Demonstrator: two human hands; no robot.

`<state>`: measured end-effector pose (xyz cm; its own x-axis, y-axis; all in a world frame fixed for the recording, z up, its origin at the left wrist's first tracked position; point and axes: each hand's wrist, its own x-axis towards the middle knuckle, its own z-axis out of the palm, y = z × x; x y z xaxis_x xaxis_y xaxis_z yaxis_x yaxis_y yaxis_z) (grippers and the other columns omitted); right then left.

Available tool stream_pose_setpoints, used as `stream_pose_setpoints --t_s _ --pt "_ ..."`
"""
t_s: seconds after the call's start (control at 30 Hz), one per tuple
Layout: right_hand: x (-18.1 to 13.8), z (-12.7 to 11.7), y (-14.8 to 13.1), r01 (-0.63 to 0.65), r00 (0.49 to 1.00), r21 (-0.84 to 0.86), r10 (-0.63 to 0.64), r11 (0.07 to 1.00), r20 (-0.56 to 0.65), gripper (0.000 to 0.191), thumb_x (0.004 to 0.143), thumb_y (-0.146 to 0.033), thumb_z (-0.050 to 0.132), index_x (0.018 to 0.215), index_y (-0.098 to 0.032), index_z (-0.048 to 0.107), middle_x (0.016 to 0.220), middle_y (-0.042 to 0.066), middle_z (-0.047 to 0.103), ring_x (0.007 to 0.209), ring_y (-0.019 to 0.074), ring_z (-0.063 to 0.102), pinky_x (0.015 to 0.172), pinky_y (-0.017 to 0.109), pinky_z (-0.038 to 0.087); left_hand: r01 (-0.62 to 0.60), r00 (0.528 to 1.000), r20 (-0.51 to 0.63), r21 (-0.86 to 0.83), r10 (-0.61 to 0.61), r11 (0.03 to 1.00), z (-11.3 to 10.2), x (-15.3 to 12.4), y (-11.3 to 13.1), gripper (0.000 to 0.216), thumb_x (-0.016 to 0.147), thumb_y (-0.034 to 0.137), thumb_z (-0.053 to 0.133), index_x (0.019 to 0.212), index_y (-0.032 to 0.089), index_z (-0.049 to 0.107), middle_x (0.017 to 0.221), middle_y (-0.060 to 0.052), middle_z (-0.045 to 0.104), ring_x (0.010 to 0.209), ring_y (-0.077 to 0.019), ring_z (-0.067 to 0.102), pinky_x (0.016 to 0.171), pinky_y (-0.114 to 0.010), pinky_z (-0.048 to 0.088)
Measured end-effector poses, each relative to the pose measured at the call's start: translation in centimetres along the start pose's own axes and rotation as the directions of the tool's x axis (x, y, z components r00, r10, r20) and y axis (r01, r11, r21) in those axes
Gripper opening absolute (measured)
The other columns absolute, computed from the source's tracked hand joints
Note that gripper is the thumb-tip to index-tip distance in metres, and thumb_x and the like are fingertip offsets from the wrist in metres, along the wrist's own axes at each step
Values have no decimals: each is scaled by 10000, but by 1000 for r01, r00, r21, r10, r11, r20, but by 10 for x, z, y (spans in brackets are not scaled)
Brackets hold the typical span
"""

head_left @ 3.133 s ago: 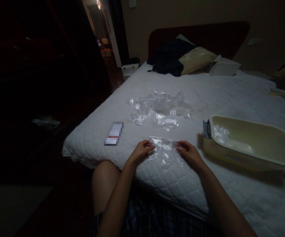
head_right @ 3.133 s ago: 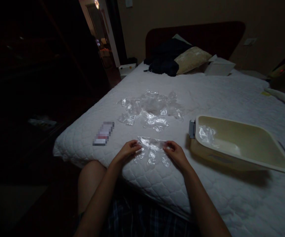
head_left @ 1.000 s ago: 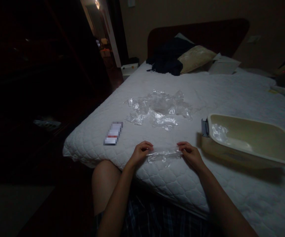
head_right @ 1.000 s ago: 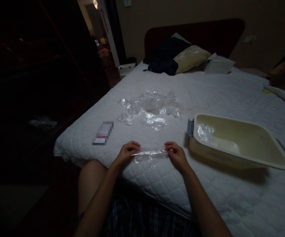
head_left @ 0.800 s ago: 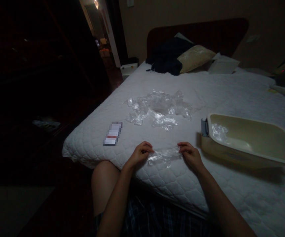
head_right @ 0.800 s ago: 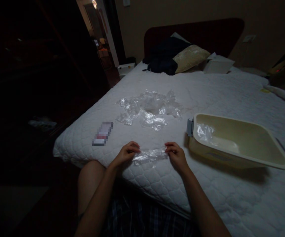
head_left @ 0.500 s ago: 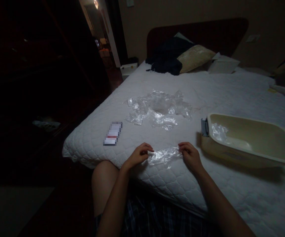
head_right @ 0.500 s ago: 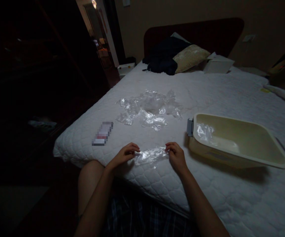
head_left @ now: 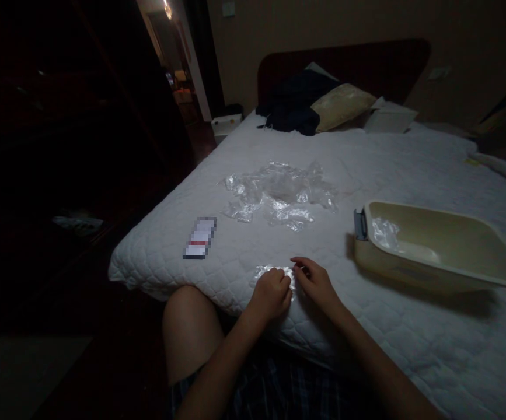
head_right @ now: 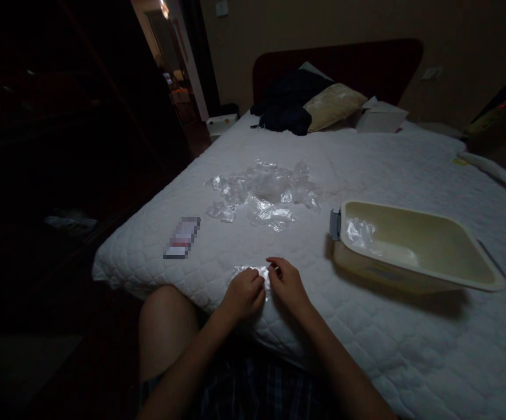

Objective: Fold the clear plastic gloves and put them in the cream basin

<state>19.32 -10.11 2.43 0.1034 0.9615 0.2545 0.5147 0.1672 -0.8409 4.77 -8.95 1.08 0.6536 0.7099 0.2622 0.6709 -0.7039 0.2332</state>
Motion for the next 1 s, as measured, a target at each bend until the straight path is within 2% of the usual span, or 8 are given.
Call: stream_pose_setpoints --t_s 0.13,0.23,0.3,0.37,0.67,0.77,0.87,1.0 --pt "5 -1 -15 -176 983 272 184 946 -4 206 726 -261 524 897 -199 622 841 50 642 737 174 595 671 311 485 30 999 14 -18 -30 999 3 -1 -8 81 758 182 450 737 170 527 764 -60 519 749 -185 466 679 -301 394" --pt "7 1 -12 -442 894 611 377 656 242 197 701 -251 562 886 -201 608 838 52 657 747 183 625 679 322 507 43 999 15 -91 -42 995 4 -2 -13 108 769 166 431 792 171 536 802 -64 520 770 -177 473 691 -291 392" --pt "7 5 -2 -566 814 694 432 444 388 165 711 -234 553 860 -186 604 843 70 666 793 192 635 728 335 506 61 998 18 -137 -59 989 4 -2 -14 123 770 160 426 819 175 537 819 -62 519 780 -175 476 696 -287 394" --pt "5 8 9 -617 767 712 457 336 450 135 732 -221 533 838 -173 601 844 86 671 825 189 637 774 333 496 82 996 31 -167 -78 983 4 -2 -16 115 768 162 428 806 178 536 817 -59 517 787 -176 476 704 -288 395" --pt "-2 -13 29 -662 728 693 468 287 502 149 782 -216 496 863 -158 607 926 110 666 900 183 622 846 326 472 205 978 38 -386 -207 899 -3 -2 -19 121 740 149 425 729 174 543 781 -45 539 779 -167 492 726 -289 392" --pt "-4 -19 36 -657 733 690 471 305 490 158 783 -227 498 876 -158 606 955 124 658 927 194 614 852 333 472 320 933 68 -608 -354 727 -5 0 -26 142 713 141 419 718 168 558 733 -25 566 725 -147 513 694 -272 404" --pt "-5 -23 41 -650 745 686 452 327 490 168 784 -244 495 883 -161 601 985 131 645 961 203 599 856 330 473 414 859 183 -799 -478 437 -6 1 -40 128 669 136 427 664 152 555 655 -16 577 664 -134 531 643 -256 415" --pt "-5 -25 41 -652 742 683 460 328 488 165 782 -244 489 871 -164 604 986 130 642 960 203 599 844 321 481 404 757 295 -913 -583 62 -7 -3 -59 84 654 184 462 669 135 530 626 -26 585 583 -118 548 591 -249 428"
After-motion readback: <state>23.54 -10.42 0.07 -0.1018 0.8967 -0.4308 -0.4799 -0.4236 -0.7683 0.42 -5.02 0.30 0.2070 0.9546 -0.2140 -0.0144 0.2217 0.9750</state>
